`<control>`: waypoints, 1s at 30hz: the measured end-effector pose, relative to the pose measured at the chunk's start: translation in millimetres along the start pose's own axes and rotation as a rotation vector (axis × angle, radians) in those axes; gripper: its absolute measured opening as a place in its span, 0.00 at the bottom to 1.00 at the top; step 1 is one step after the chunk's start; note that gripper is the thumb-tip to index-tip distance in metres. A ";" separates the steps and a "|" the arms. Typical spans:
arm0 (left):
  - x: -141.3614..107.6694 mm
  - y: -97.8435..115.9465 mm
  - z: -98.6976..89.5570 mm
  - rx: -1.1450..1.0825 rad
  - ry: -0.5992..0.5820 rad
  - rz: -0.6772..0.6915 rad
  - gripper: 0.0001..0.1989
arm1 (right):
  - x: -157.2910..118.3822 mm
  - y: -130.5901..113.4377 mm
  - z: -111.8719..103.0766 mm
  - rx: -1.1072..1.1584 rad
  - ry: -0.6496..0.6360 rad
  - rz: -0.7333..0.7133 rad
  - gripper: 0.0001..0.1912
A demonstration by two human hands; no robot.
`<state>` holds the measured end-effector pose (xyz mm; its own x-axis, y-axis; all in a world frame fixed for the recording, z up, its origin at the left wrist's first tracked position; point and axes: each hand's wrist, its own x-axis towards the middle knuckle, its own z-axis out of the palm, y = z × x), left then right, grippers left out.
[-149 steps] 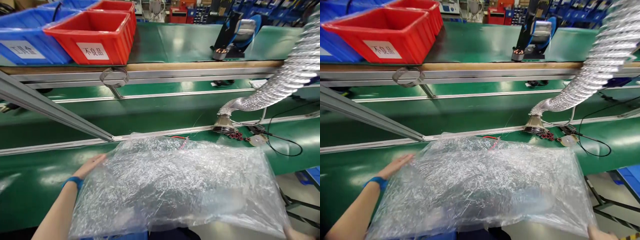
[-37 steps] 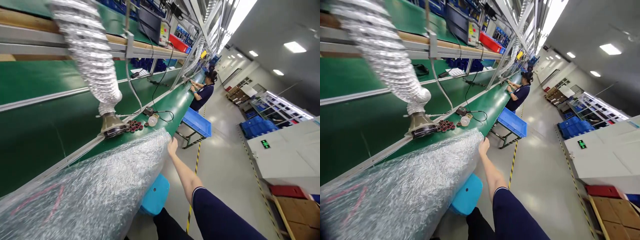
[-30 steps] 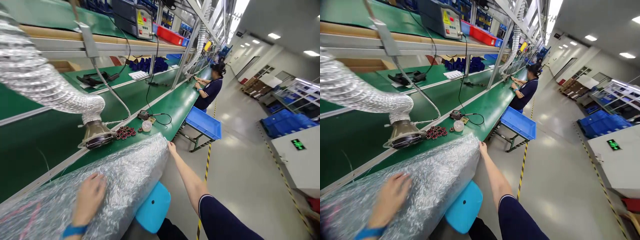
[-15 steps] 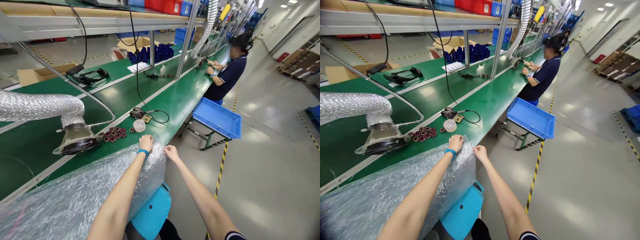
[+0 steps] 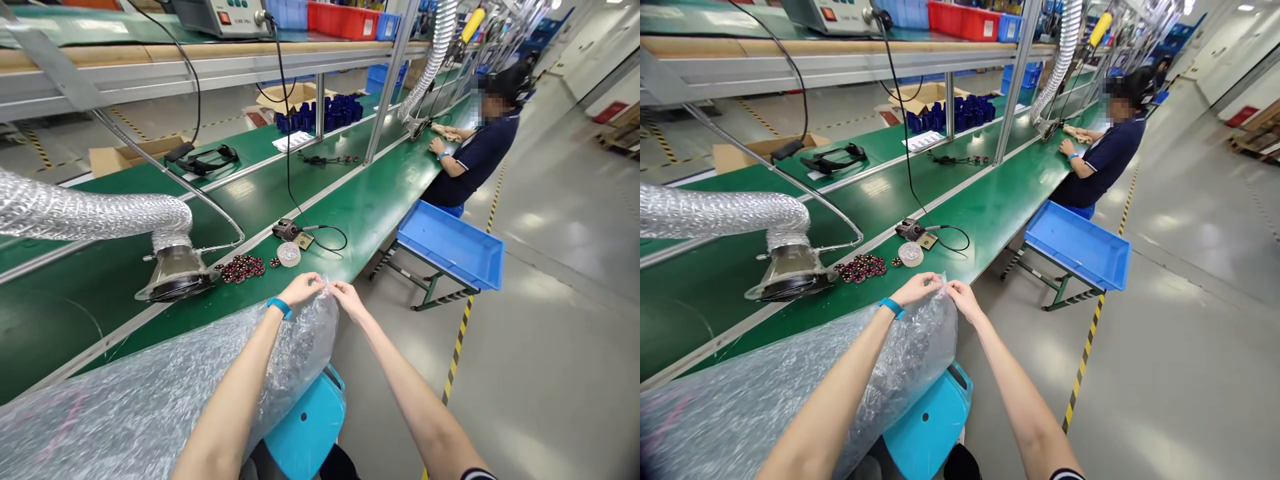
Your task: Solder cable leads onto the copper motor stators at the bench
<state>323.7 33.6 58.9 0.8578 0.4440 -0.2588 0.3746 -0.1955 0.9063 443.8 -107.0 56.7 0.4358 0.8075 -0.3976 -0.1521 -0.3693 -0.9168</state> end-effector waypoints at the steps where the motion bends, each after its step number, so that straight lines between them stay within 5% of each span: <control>1: 0.3 1.7 -4.1 -0.029 -0.021 0.009 0.16 | -1.9 -2.9 0.7 0.006 -0.009 0.003 0.22; 8: -11.7 16.6 -24.3 -0.171 0.123 0.083 0.15 | -22.2 -2.2 -0.2 0.005 -0.144 0.092 0.30; 17: 14.6 17.7 -57.4 -0.174 0.619 0.142 0.07 | -98.8 80.6 -42.4 -0.204 -0.292 0.361 0.25; 22: 37.4 20.9 -68.3 -0.074 0.759 0.104 0.05 | -157.0 102.3 -58.4 -0.272 -0.298 0.473 0.27; 27: 44.6 34.4 -57.5 0.073 0.705 0.036 0.02 | -200.5 101.9 -81.4 -0.294 -0.171 0.553 0.23; 30: 5.1 38.5 -28.8 0.156 0.779 0.064 0.19 | -210.5 105.5 -98.3 -0.177 0.039 0.621 0.23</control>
<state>332.4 53.4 102.0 0.4082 0.9001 0.1519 0.4276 -0.3356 0.8394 423.2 -361.1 47.4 0.3460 0.4029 -0.8473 -0.2393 -0.8353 -0.4949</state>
